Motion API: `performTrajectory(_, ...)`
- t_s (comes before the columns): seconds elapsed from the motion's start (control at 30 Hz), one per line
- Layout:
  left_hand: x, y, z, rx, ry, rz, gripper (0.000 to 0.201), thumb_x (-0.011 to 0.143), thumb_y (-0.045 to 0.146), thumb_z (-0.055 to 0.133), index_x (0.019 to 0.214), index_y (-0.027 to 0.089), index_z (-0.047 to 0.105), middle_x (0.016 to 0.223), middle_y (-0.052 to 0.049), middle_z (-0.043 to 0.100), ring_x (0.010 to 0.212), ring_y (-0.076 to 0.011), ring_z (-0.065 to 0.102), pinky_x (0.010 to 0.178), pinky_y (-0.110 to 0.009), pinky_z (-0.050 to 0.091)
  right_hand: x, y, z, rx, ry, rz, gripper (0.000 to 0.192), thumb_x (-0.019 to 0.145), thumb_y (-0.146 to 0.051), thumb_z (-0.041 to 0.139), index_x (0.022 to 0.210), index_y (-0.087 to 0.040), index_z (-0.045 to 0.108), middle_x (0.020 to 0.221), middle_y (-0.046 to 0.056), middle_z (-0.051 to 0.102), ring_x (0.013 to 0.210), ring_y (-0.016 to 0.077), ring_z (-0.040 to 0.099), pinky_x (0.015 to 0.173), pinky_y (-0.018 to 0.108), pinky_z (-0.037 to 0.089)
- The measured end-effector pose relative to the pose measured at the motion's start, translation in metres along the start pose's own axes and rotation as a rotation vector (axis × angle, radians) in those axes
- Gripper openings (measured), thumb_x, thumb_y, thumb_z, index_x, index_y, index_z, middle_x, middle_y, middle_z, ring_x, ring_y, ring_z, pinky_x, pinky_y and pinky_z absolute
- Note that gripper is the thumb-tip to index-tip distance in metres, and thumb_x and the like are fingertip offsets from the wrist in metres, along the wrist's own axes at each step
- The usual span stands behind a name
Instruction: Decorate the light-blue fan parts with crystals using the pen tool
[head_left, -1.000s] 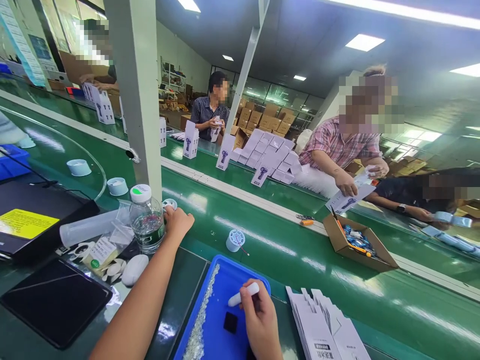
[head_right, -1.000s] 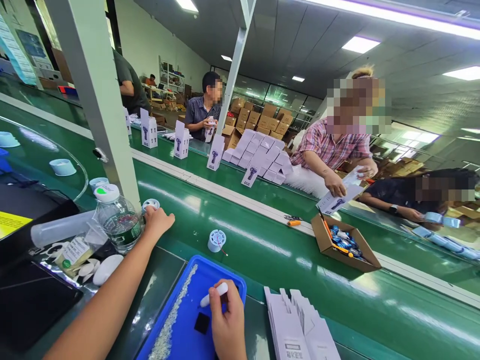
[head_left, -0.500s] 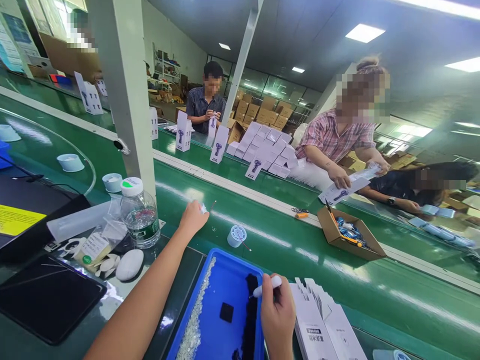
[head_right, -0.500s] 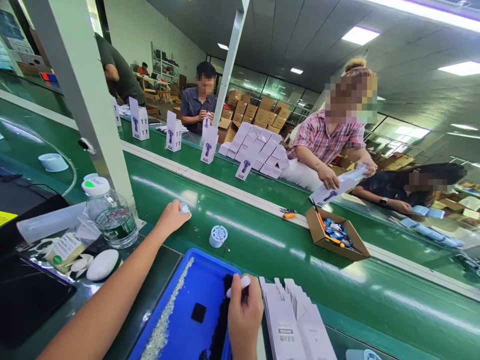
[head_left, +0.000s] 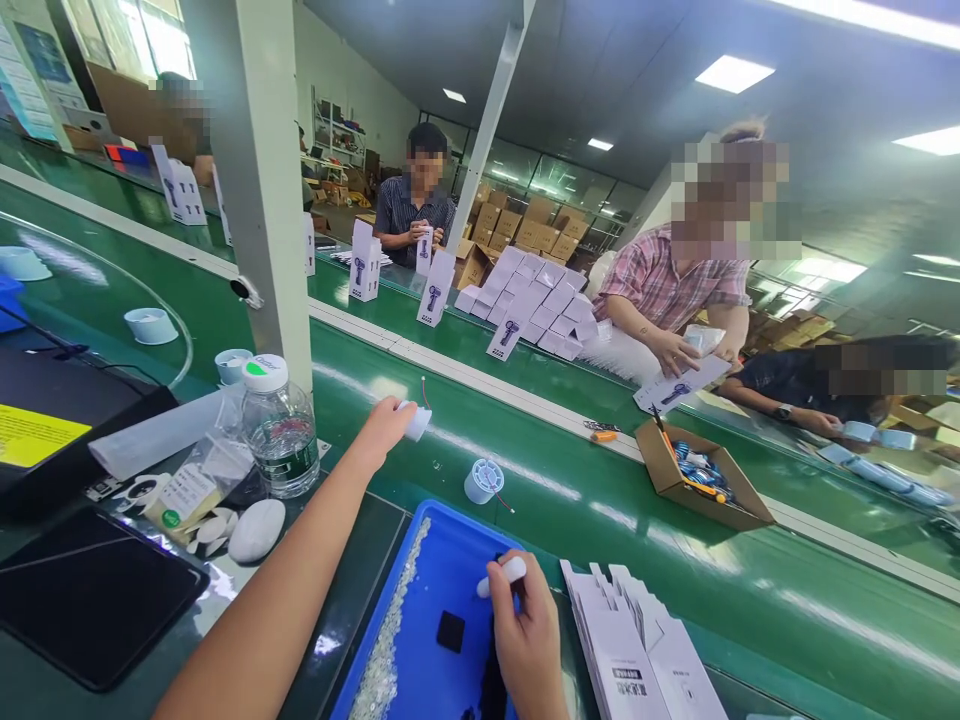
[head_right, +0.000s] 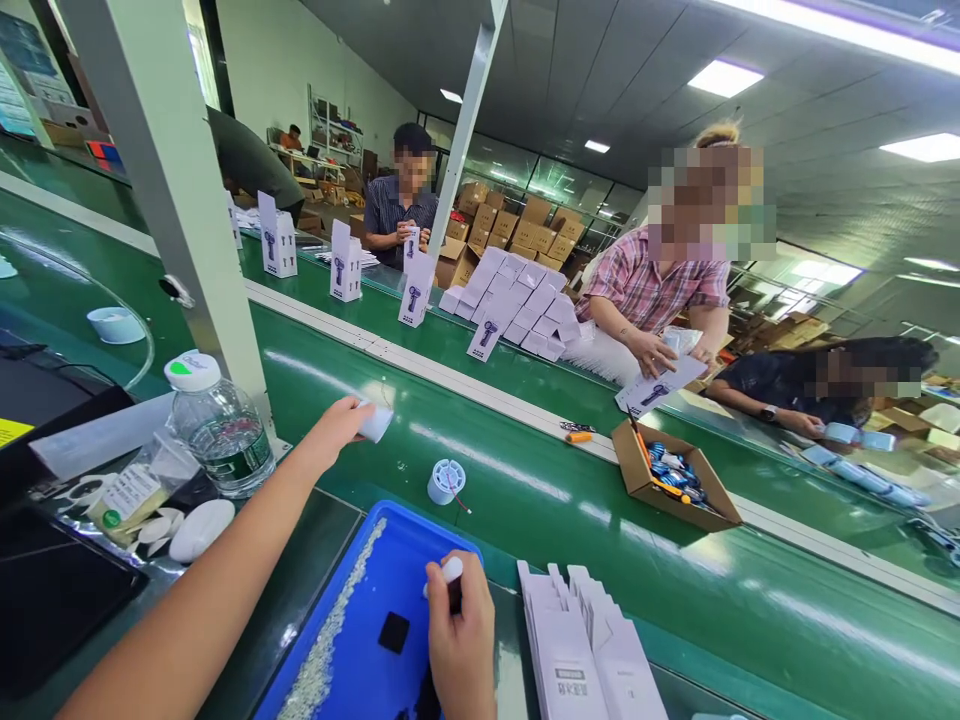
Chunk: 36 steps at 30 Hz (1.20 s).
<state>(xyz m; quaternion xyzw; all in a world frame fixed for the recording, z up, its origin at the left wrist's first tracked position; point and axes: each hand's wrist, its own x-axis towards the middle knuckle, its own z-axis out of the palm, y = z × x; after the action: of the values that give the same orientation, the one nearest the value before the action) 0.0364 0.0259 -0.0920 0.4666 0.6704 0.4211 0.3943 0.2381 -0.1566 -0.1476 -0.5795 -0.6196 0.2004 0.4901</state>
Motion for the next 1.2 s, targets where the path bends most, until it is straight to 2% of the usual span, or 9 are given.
performTrajectory(0.1,-0.01,0.011,0.004,-0.196,-0.113,-0.04,0.025,0.077,0.04,0.05,0.084,0.016,0.05,0.081,-0.006,0.063,0.075,-0.0179,0.061,0.066,-0.03,0.048,0.0,-0.005,-0.002,-0.006,0.021,-0.029,0.021,0.093,-0.033,0.048,0.075,-0.021,0.051,0.066,-0.002,0.054,0.059,0.0128,0.052,0.058,0.022,0.041)
performTrajectory(0.2,-0.024,0.021,0.009,-0.364,-0.185,-0.042,0.034,0.073,0.045,0.059,0.087,0.016,0.049,0.081,-0.005,0.062,0.071,-0.0154,0.06,0.063,-0.028,0.047,-0.001,-0.008,-0.005,0.041,0.073,-0.101,0.017,0.092,-0.028,0.049,0.077,-0.021,0.053,0.065,-0.002,0.053,0.057,0.0121,0.051,0.056,0.021,0.043)
performTrajectory(0.37,-0.046,0.03,0.018,-0.492,-0.352,-0.038,0.038,0.067,0.047,0.068,0.081,0.017,0.049,0.074,0.0,0.057,0.066,-0.0122,0.054,0.061,-0.026,0.044,-0.01,-0.005,0.009,0.175,-0.159,-0.167,0.016,0.085,-0.032,0.058,0.074,-0.021,0.059,0.062,-0.002,0.056,0.053,0.0117,0.053,0.052,0.02,0.043)
performTrajectory(0.4,-0.049,0.031,0.021,-0.476,-0.388,-0.037,0.038,0.067,0.048,0.067,0.082,0.017,0.051,0.075,0.0,0.057,0.067,-0.0121,0.054,0.062,-0.025,0.044,-0.012,-0.004,0.013,0.229,-0.131,-0.135,0.016,0.084,-0.035,0.06,0.076,-0.021,0.061,0.064,-0.002,0.058,0.054,0.0122,0.054,0.052,0.021,0.044)
performTrajectory(0.53,-0.06,0.034,0.032,-0.422,-0.483,-0.03,0.039,0.067,0.05,0.066,0.081,0.017,0.052,0.073,0.001,0.055,0.065,-0.0105,0.05,0.061,-0.024,0.042,-0.012,-0.003,0.016,0.499,0.267,0.066,0.023,0.083,-0.044,0.062,0.09,-0.022,0.064,0.089,0.004,0.067,0.067,0.017,0.066,0.064,0.028,0.054)
performTrajectory(0.6,-0.066,0.037,0.039,-0.403,-0.494,-0.025,0.04,0.066,0.05,0.066,0.08,0.017,0.05,0.07,0.002,0.053,0.061,-0.0097,0.047,0.059,-0.024,0.04,-0.007,-0.007,0.01,0.567,0.384,0.139,0.027,0.083,-0.045,0.063,0.096,-0.021,0.063,0.099,0.007,0.068,0.077,0.0202,0.069,0.071,0.032,0.056)
performTrajectory(0.8,-0.08,0.042,0.054,-0.295,-0.492,0.075,0.04,0.065,0.053,0.063,0.076,0.016,0.049,0.069,0.002,0.051,0.061,-0.0099,0.043,0.058,-0.025,0.038,0.005,-0.023,0.0,0.594,0.402,0.292,0.038,0.082,-0.051,0.062,0.102,-0.019,0.063,0.096,0.008,0.073,0.088,0.0204,0.069,0.079,0.029,0.054)
performTrajectory(1.0,-0.087,0.045,0.055,-0.275,-0.533,0.08,0.04,0.063,0.052,0.063,0.073,0.018,0.045,0.066,0.003,0.05,0.06,-0.0101,0.042,0.058,-0.024,0.035,0.006,-0.023,0.003,0.622,0.434,0.321,0.041,0.08,-0.053,0.062,0.101,-0.018,0.063,0.095,0.009,0.074,0.088,0.0219,0.07,0.079,0.03,0.054)
performTrajectory(1.2,-0.092,0.048,0.056,-0.202,-0.499,0.112,0.033,0.064,0.045,0.062,0.065,0.019,0.042,0.06,0.005,0.046,0.057,-0.0098,0.04,0.054,-0.023,0.031,0.006,-0.017,0.01,0.648,0.491,0.325,0.045,0.077,-0.057,0.063,0.1,-0.018,0.062,0.09,0.008,0.074,0.083,0.0217,0.07,0.077,0.029,0.054)
